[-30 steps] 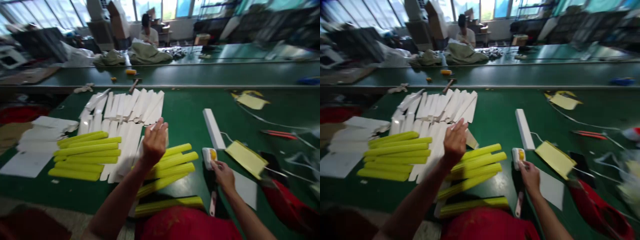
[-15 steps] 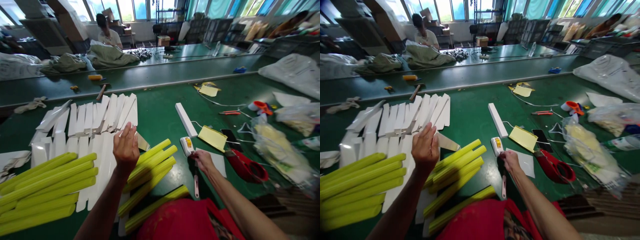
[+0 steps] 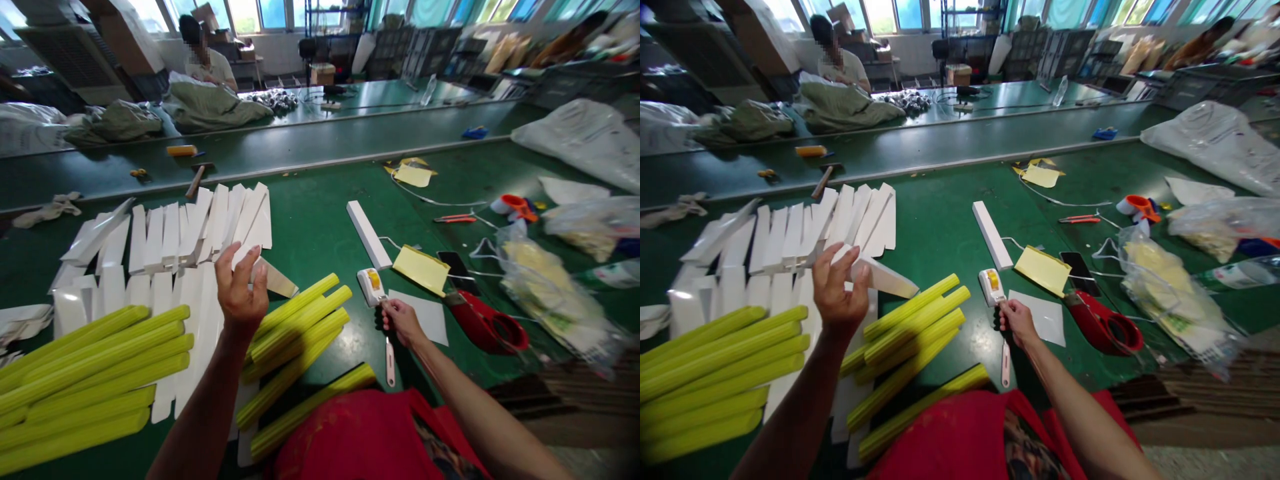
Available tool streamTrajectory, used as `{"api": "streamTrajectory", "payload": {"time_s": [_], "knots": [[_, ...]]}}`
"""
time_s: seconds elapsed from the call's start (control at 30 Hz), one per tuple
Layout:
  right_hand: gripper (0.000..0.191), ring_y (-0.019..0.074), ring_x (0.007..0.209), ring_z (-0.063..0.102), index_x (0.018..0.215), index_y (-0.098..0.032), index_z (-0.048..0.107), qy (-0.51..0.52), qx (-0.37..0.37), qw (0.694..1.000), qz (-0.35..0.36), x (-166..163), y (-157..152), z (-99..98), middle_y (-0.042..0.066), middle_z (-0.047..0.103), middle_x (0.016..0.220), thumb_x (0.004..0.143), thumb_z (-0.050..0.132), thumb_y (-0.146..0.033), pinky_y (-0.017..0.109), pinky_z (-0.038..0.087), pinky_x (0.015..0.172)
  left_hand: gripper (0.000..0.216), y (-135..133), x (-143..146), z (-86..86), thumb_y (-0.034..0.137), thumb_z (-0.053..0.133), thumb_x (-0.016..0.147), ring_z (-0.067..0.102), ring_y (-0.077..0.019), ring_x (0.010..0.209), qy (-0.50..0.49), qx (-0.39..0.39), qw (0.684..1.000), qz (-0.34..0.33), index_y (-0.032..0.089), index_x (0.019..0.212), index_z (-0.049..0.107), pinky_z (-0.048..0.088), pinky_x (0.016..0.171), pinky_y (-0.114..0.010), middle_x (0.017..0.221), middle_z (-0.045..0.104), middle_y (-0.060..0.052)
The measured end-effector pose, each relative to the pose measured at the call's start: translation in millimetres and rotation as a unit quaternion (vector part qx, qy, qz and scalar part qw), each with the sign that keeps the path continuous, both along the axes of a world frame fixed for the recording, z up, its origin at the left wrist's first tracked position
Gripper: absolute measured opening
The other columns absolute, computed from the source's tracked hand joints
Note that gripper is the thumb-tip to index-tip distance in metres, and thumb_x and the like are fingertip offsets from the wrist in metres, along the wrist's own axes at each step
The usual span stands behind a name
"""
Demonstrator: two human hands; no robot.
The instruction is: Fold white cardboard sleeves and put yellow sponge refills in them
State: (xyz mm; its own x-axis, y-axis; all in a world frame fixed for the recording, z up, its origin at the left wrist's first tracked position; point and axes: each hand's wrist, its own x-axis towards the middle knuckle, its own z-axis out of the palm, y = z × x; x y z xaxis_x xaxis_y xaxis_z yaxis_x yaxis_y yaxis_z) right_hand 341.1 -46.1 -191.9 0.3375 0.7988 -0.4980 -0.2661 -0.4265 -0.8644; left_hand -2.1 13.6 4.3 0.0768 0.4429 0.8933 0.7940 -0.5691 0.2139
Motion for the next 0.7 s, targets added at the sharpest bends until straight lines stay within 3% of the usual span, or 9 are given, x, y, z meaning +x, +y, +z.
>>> {"api": "streamTrajectory", "payload": {"time_s": [0.1, 0.3, 0.53, 0.7], "knots": [[0.022, 0.0034, 0.040, 0.046, 0.078, -0.013, 0.058, -0.011, -0.005, 1.000, 0.028, 8.5, 1.3, 0.2, -0.009, 0.054, 0.059, 0.097, 0.063, -0.024, 0.014, 0.036, 0.036, 0.027, 9.0, 5.5, 3.9, 0.026, 0.057, 0.093, 0.058, -0.0250, 0.116, 0.001, 0.002, 1.000, -0.003, 0.015, 0.118, 0.065, 0.051, 0.098, -0.042, 0.121, 0.060, -0.015], [0.028, 0.0023, 0.037, 0.040, 0.071, -0.014, 0.054, -0.021, 0.001, 0.999, 0.048, 14.2, 3.9, -1.5, -0.009, 0.052, 0.056, 0.093, 0.067, -0.026, 0.013, 0.028, 0.032, 0.025, 18.2, 52.0, 7.8, 0.021, 0.055, 0.095, 0.057, -0.0230, 0.119, -0.016, -0.001, 0.998, -0.057, 0.014, 0.117, 0.065, 0.050, 0.101, -0.040, 0.123, 0.058, -0.016], [0.032, 0.0045, 0.034, 0.035, 0.058, -0.018, 0.052, -0.010, 0.027, 0.999, 0.044, 12.8, 6.7, -2.1, -0.003, 0.052, 0.048, 0.063, 0.077, -0.037, 0.015, 0.023, 0.029, 0.026, 27.3, 85.8, 2.7, 0.018, 0.051, 0.096, 0.061, -0.0227, 0.117, -0.003, -0.035, 0.994, -0.105, 0.016, 0.117, 0.068, 0.055, 0.097, -0.038, 0.125, 0.062, -0.016], [0.028, 0.0049, 0.034, 0.032, 0.056, -0.020, 0.051, 0.000, 0.020, 0.999, 0.033, 11.0, 6.5, -4.9, -0.002, 0.049, 0.048, 0.057, 0.072, -0.039, 0.017, 0.020, 0.031, 0.025, 32.6, 88.0, 8.9, 0.020, 0.055, 0.094, 0.064, -0.0218, 0.117, -0.022, -0.044, 0.991, -0.122, 0.017, 0.114, 0.070, 0.057, 0.097, -0.036, 0.125, 0.065, -0.015]]}}
